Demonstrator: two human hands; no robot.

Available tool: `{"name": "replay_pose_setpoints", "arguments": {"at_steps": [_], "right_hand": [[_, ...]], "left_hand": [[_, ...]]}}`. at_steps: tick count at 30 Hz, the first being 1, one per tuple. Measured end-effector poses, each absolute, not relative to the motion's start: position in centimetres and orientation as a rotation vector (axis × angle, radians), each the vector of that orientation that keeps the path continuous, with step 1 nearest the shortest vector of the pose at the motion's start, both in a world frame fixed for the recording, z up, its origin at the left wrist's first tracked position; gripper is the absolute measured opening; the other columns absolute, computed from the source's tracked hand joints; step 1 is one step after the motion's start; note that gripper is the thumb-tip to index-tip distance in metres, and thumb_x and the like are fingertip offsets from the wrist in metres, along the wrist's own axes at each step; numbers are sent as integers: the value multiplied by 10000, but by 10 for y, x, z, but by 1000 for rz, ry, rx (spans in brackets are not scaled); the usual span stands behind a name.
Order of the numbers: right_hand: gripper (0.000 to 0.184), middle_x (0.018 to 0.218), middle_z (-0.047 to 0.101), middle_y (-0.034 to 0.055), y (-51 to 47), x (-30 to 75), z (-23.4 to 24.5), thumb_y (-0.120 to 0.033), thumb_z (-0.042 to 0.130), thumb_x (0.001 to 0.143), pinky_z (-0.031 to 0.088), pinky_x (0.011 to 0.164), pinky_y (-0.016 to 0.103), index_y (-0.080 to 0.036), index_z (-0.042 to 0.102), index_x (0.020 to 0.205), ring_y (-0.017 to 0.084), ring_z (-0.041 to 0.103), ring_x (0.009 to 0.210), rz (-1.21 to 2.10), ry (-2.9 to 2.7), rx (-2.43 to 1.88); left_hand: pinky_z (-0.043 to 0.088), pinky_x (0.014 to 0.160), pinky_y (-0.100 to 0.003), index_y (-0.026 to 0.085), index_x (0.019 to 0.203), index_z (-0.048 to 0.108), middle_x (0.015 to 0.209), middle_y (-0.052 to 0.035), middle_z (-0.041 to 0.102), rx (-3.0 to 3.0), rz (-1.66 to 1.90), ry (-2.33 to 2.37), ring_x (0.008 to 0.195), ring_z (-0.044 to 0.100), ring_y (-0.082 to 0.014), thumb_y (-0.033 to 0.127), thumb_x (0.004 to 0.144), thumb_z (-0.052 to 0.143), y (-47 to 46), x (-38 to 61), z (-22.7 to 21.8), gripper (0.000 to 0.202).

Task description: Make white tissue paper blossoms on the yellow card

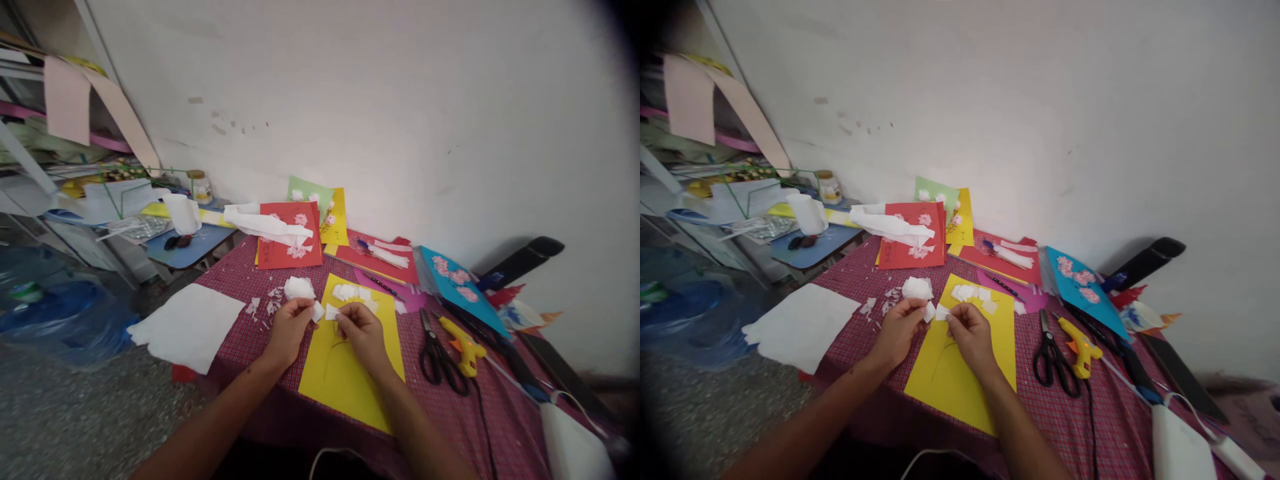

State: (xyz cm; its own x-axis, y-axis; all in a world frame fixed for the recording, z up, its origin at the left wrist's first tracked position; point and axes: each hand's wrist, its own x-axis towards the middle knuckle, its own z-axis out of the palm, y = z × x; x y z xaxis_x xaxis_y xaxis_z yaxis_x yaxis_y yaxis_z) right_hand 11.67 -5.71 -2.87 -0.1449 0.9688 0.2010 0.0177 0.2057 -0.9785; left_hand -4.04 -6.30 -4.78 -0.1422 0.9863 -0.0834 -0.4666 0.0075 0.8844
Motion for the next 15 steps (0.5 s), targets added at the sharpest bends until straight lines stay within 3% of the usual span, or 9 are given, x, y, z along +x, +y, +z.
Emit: {"name": "replay_pose_setpoints", "arguments": {"at_steps": [8, 12, 15], "right_hand": [[236, 730, 497, -48, -48, 115, -40, -235, 646, 774, 425, 492, 212, -227, 529, 978, 87, 495, 547, 1159, -1315, -1011], [190, 662, 490, -57, -27, 115, -28, -252, 619, 774, 399, 458, 212, -214, 546, 945, 91, 487, 496, 1029, -1344, -1105], [88, 615, 522, -46, -4, 100, -16, -252, 599, 762, 380, 434, 209, -194, 560, 814, 96, 491, 470, 1042, -1519, -1169]], "left_hand": [[483, 552, -227, 144, 870, 622, 807, -30, 628, 750, 1473, 995, 660, 579, -119, 242, 694, 681, -62, -40, -48, 210], [487, 569, -229, 146, 870, 634, 792, -27, 635, 895, 1391, 1024, 656, 580, -118, 213, 733, 621, -66, -39, -48, 153], [468, 556, -219, 148, 843, 648, 736, -15, 629, 1094, 1285, 996, 609, 563, -107, 197, 757, 584, -70, -37, -50, 118]]}}
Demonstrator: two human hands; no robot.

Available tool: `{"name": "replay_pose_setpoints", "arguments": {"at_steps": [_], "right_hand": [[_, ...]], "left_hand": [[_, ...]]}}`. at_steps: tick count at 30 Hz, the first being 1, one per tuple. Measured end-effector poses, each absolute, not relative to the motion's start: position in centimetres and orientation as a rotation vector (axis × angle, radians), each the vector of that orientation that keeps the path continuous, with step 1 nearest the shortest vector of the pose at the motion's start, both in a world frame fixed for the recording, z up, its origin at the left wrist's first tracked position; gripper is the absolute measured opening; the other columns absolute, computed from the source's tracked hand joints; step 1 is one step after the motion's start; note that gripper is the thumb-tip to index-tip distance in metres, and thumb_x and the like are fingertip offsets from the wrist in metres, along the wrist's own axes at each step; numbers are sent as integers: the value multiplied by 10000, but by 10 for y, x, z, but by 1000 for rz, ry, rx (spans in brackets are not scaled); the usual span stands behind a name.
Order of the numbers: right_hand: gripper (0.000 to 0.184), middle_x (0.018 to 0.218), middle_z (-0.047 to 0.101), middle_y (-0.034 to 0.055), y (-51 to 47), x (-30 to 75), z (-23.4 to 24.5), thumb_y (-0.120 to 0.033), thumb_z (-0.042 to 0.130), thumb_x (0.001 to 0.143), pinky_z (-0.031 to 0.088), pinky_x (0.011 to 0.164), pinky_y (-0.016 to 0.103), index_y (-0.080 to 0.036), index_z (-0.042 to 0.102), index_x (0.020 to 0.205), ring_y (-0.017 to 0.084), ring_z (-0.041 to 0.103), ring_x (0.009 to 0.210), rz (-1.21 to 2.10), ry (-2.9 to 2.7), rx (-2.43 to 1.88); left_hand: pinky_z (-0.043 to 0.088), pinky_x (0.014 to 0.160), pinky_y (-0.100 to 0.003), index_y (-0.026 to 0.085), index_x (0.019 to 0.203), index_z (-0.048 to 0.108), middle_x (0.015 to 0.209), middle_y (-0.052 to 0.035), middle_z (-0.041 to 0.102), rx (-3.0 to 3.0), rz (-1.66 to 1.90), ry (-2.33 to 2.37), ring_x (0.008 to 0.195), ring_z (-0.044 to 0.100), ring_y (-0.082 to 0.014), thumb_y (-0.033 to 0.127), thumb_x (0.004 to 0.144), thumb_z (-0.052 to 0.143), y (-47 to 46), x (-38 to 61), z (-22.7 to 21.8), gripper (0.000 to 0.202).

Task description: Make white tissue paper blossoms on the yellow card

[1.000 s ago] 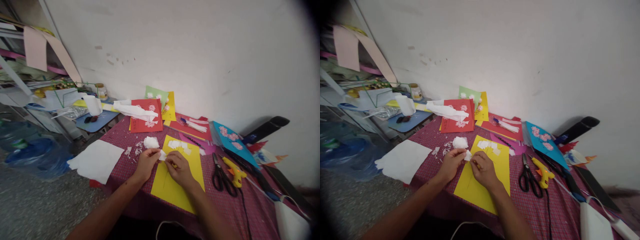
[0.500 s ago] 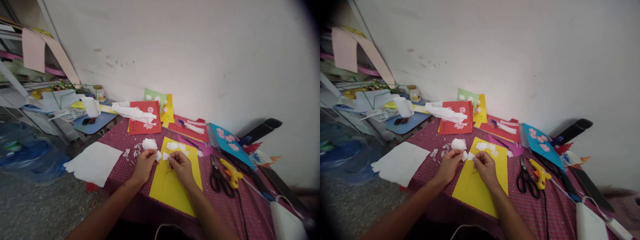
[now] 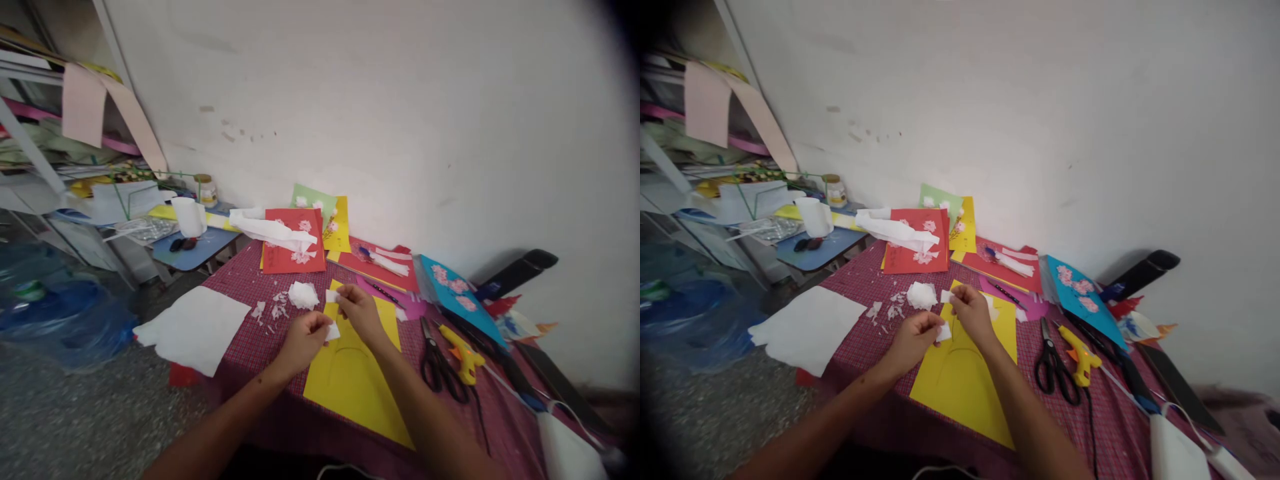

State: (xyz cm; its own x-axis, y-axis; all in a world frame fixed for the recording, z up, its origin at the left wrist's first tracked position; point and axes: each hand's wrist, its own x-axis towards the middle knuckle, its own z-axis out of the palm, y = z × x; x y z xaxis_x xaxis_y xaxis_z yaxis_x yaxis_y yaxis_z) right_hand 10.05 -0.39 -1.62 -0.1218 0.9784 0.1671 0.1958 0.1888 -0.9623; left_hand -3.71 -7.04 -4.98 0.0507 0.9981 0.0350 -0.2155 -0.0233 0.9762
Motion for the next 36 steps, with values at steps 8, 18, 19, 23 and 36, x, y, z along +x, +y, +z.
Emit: {"name": "replay_pose_setpoints", "arguments": {"at_steps": [8, 18, 19, 23, 36], "right_hand": [[154, 739, 662, 15, 34, 78, -12, -132, 582, 662, 456, 631, 266, -192, 659, 781, 164, 589, 691, 796, -1904, -1340], [137, 747, 617, 23, -54, 120, -7, -309, 580, 826, 415, 553, 267, -201, 654, 865, 146, 516, 597, 712, -1853, -1243], [124, 761, 613, 26, -59, 117, -8, -303, 578, 834, 412, 557, 268, -206, 652, 857, 145, 513, 602, 674, -1883, -1212], [95, 772, 596, 27, -67, 108, -11, -289, 579, 843, 405, 552, 269, -212, 635, 842, 137, 505, 583, 571, -1917, -1179], [74, 744, 587, 18, -69, 105, -20, -245, 555, 851, 409, 583, 274, -213, 604, 806, 150, 518, 623, 467, -1879, -1209]], "left_hand": [[454, 557, -217, 142, 836, 641, 735, -14, 631, 1095, 1292, 987, 591, 559, -102, 202, 765, 579, -69, -38, -51, 112], [510, 630, -261, 160, 887, 656, 831, -49, 664, 1086, 1378, 1008, 710, 608, -153, 249, 787, 584, -72, -39, -46, 152], [509, 638, -263, 162, 887, 658, 835, -50, 666, 1114, 1382, 1016, 722, 611, -157, 251, 792, 579, -73, -39, -45, 152], [484, 658, -258, 171, 890, 667, 812, -39, 671, 1226, 1402, 1046, 699, 600, -146, 235, 804, 561, -75, -40, -44, 150], [460, 675, -262, 177, 885, 682, 805, -41, 674, 1301, 1363, 1065, 715, 597, -158, 250, 818, 551, -77, -42, -41, 165]]}}
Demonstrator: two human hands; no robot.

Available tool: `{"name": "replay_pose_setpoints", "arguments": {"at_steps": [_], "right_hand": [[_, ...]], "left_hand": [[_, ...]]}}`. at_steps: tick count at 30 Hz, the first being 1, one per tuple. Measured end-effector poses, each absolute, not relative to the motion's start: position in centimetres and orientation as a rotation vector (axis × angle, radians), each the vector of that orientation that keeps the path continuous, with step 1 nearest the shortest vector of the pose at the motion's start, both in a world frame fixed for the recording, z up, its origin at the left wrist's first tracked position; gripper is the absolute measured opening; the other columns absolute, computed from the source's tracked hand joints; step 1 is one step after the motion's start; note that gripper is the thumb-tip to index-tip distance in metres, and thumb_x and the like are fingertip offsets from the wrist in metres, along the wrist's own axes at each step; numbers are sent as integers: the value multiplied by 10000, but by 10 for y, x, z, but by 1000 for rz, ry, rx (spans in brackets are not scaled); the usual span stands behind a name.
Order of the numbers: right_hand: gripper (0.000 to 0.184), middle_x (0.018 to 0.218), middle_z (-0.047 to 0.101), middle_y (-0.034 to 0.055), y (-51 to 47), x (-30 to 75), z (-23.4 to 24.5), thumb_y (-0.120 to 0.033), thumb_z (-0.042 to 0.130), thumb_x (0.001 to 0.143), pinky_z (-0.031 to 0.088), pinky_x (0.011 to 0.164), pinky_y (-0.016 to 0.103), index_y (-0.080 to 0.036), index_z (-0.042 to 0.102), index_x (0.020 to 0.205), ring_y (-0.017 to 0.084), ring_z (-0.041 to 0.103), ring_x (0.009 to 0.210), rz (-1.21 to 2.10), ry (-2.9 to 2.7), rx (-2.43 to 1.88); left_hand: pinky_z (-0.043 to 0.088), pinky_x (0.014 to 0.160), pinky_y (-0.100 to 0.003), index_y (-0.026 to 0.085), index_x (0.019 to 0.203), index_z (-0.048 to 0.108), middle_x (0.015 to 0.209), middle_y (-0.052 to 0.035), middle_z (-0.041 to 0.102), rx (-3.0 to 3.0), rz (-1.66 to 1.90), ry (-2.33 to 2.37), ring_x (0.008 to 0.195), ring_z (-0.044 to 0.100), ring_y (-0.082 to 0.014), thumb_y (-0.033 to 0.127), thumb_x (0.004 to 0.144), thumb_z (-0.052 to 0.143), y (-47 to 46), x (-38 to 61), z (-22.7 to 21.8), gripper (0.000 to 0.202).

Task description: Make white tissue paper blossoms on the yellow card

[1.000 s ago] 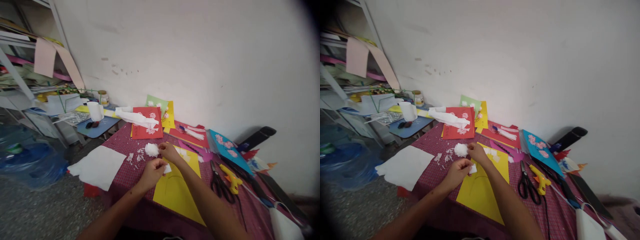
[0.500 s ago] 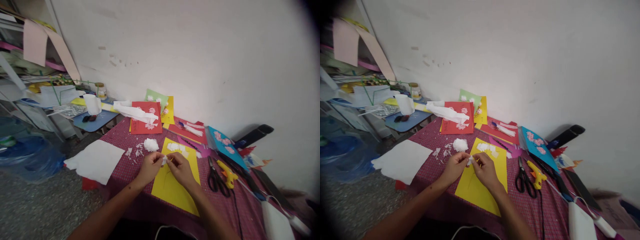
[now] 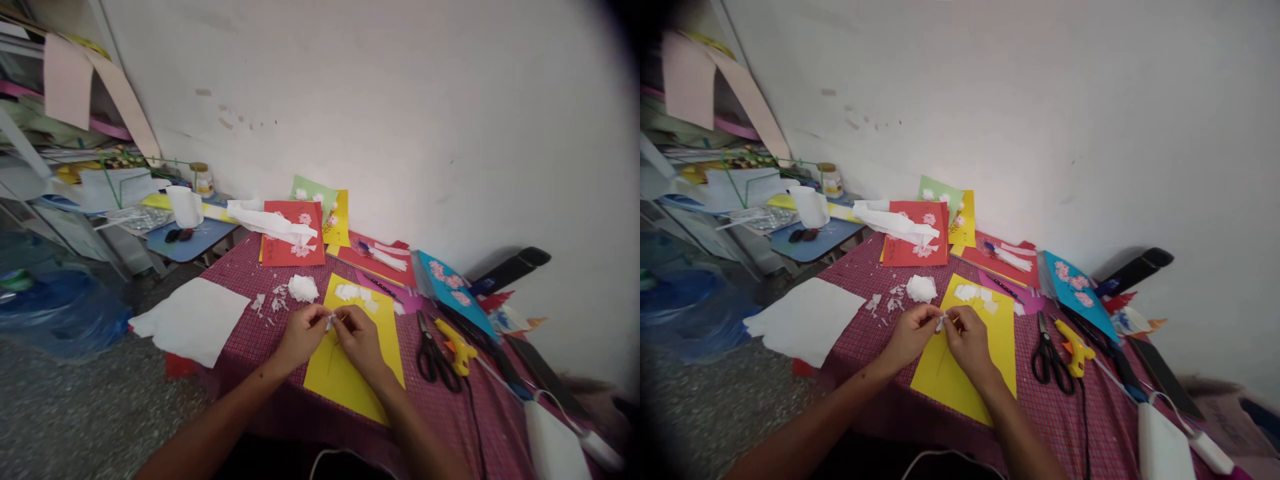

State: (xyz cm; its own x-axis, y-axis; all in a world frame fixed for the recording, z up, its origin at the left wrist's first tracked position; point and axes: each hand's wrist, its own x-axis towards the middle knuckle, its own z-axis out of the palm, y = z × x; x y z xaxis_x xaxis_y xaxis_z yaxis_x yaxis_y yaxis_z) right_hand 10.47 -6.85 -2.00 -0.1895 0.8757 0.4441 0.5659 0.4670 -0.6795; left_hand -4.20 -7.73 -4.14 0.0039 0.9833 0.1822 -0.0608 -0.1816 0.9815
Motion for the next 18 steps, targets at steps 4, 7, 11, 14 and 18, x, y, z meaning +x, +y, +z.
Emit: {"name": "replay_pose_setpoints", "arguments": {"at_steps": [4, 7, 11, 14, 18], "right_hand": [[117, 763, 592, 34, -70, 105, -21, -233, 535, 865, 427, 635, 297, -218, 606, 774, 174, 540, 696, 420, -1910, -1157], [124, 782, 597, 41, -72, 108, -23, -232, 530, 874, 437, 660, 309, -223, 611, 780, 184, 549, 725, 426, -1904, -1150], [133, 792, 606, 46, -73, 113, -25, -254, 543, 871, 442, 678, 316, -225, 623, 769, 194, 556, 746, 481, -1841, -1172], [124, 781, 604, 35, -72, 114, -26, -276, 566, 861, 440, 687, 307, -218, 622, 767, 187, 555, 741, 555, -1761, -1194], [124, 767, 601, 20, -72, 116, -28, -319, 592, 847, 439, 655, 286, -205, 620, 807, 170, 546, 710, 722, -1620, -1220]], "left_hand": [[469, 677, -264, 176, 895, 689, 831, -47, 683, 1229, 1352, 1052, 721, 601, -159, 254, 800, 574, -76, -41, -42, 168], [478, 673, -262, 172, 889, 689, 838, -49, 686, 1152, 1364, 1043, 719, 604, -156, 248, 779, 596, -74, -40, -44, 162], [471, 630, -250, 161, 875, 689, 790, -42, 684, 1093, 1391, 1036, 648, 597, -139, 241, 759, 615, -72, -41, -45, 159], [475, 618, -252, 153, 882, 684, 812, -50, 689, 1066, 1395, 1011, 641, 602, -137, 252, 764, 615, -72, -41, -45, 168], [488, 632, -263, 153, 899, 679, 835, -59, 690, 1052, 1407, 1018, 668, 614, -146, 262, 774, 613, -71, -42, -47, 179]]}}
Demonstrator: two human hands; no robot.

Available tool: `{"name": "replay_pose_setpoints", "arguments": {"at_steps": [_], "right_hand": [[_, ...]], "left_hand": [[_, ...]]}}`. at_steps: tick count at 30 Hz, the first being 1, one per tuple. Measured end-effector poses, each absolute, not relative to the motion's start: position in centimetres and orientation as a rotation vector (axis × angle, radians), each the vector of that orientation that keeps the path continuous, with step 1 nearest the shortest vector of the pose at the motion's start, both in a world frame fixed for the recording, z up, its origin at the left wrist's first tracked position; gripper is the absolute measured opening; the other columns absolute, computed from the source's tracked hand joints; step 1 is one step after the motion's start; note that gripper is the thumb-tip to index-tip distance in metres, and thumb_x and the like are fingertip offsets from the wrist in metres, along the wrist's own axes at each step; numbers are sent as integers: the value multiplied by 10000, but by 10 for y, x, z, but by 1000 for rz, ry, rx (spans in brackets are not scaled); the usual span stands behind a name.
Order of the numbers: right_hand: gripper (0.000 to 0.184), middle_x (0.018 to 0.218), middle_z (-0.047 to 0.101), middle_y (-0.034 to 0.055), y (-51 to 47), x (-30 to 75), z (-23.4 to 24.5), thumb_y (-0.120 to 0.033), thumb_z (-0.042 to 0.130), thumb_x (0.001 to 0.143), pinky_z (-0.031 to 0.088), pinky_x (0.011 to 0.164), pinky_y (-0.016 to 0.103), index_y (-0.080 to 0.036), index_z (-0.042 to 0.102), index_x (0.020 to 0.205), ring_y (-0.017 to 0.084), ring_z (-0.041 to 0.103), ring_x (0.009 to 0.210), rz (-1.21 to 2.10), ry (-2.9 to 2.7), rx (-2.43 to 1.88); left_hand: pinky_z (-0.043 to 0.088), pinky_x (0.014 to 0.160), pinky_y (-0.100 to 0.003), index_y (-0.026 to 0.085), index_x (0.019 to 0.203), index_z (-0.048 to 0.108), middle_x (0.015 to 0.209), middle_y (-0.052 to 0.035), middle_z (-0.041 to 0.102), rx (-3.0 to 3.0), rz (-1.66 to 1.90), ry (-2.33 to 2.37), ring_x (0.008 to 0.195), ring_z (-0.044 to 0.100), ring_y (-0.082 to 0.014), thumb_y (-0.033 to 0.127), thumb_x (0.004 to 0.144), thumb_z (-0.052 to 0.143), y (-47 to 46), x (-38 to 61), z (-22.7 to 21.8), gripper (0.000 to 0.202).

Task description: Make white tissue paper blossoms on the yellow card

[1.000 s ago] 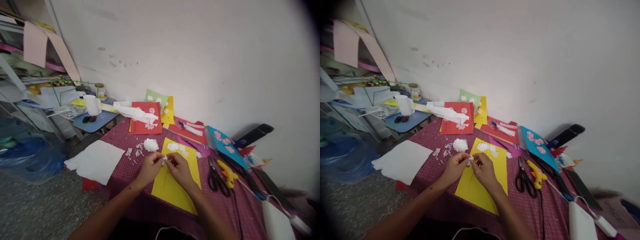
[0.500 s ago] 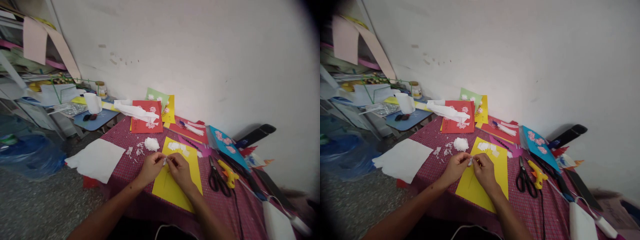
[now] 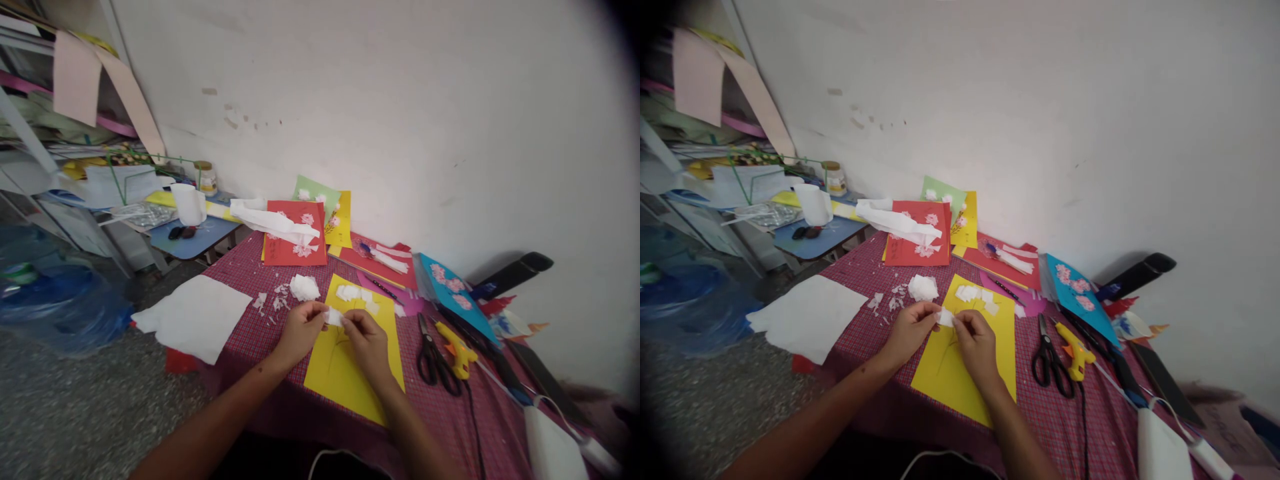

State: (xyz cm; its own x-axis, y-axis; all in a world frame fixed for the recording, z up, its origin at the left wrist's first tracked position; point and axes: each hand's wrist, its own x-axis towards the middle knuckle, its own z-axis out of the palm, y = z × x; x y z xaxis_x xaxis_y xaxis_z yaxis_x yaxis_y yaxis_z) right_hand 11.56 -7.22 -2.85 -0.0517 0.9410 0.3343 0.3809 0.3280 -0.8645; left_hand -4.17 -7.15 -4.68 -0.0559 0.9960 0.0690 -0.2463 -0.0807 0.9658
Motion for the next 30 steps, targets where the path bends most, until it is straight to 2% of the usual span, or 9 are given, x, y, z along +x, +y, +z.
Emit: {"name": "replay_pose_setpoints", "arguments": {"at_steps": [6, 10, 14, 17, 20, 24, 27, 30], "right_hand": [[207, 631, 561, -13, -72, 120, -31, -395, 606, 831, 411, 529, 255, -188, 607, 823, 130, 492, 545, 917, -1414, -1231], [192, 581, 546, -23, -47, 117, -22, -369, 630, 802, 386, 493, 233, -183, 586, 792, 111, 472, 504, 916, -1363, -1206], [172, 493, 521, -46, -1, 94, -17, -338, 638, 725, 318, 398, 209, -178, 575, 735, 94, 425, 403, 1155, -1379, -1235], [148, 470, 536, -35, 29, 72, -18, -304, 633, 676, 309, 381, 208, -162, 602, 701, 103, 442, 389, 1182, -1501, -1310], [130, 544, 580, -23, 41, 65, -18, -248, 661, 616, 368, 443, 218, -154, 619, 695, 109, 495, 460, 1090, -1513, -1313], [164, 603, 585, -23, 21, 89, -11, -318, 628, 705, 388, 486, 229, -170, 629, 777, 113, 497, 504, 972, -1517, -1303], [209, 567, 558, -19, -12, 110, -7, -374, 600, 771, 351, 453, 230, -171, 643, 791, 112, 460, 475, 1039, -1581, -1277], [205, 619, 574, -7, -41, 120, -9, -370, 608, 792, 363, 477, 233, -175, 652, 834, 116, 475, 517, 1066, -1608, -1235]], "left_hand": [[491, 615, -261, 165, 900, 684, 839, -54, 692, 1014, 1405, 1046, 656, 613, -144, 252, 763, 612, -70, -41, -48, 178], [481, 596, -249, 171, 859, 682, 802, -40, 682, 1040, 1358, 1020, 640, 599, -136, 224, 755, 590, -72, -39, -49, 149], [448, 577, -231, 174, 826, 680, 745, -20, 658, 1144, 1340, 1022, 627, 577, -127, 209, 757, 570, -74, -38, -48, 135], [441, 566, -225, 167, 807, 668, 711, -11, 637, 1147, 1337, 1023, 613, 564, -122, 199, 754, 568, -74, -38, -47, 118], [446, 556, -222, 162, 812, 656, 713, -12, 630, 1096, 1355, 1026, 600, 558, -117, 209, 758, 576, -72, -39, -46, 107], [476, 586, -233, 161, 857, 649, 783, -29, 645, 1039, 1385, 994, 644, 579, -124, 219, 756, 596, -72, -39, -46, 127], [494, 610, -244, 160, 886, 642, 842, -49, 660, 1042, 1382, 991, 699, 599, -140, 221, 752, 612, -72, -38, -46, 151], [490, 625, -241, 159, 896, 633, 847, -48, 661, 1100, 1362, 996, 716, 601, -141, 217, 760, 613, -72, -39, -47, 150]]}}
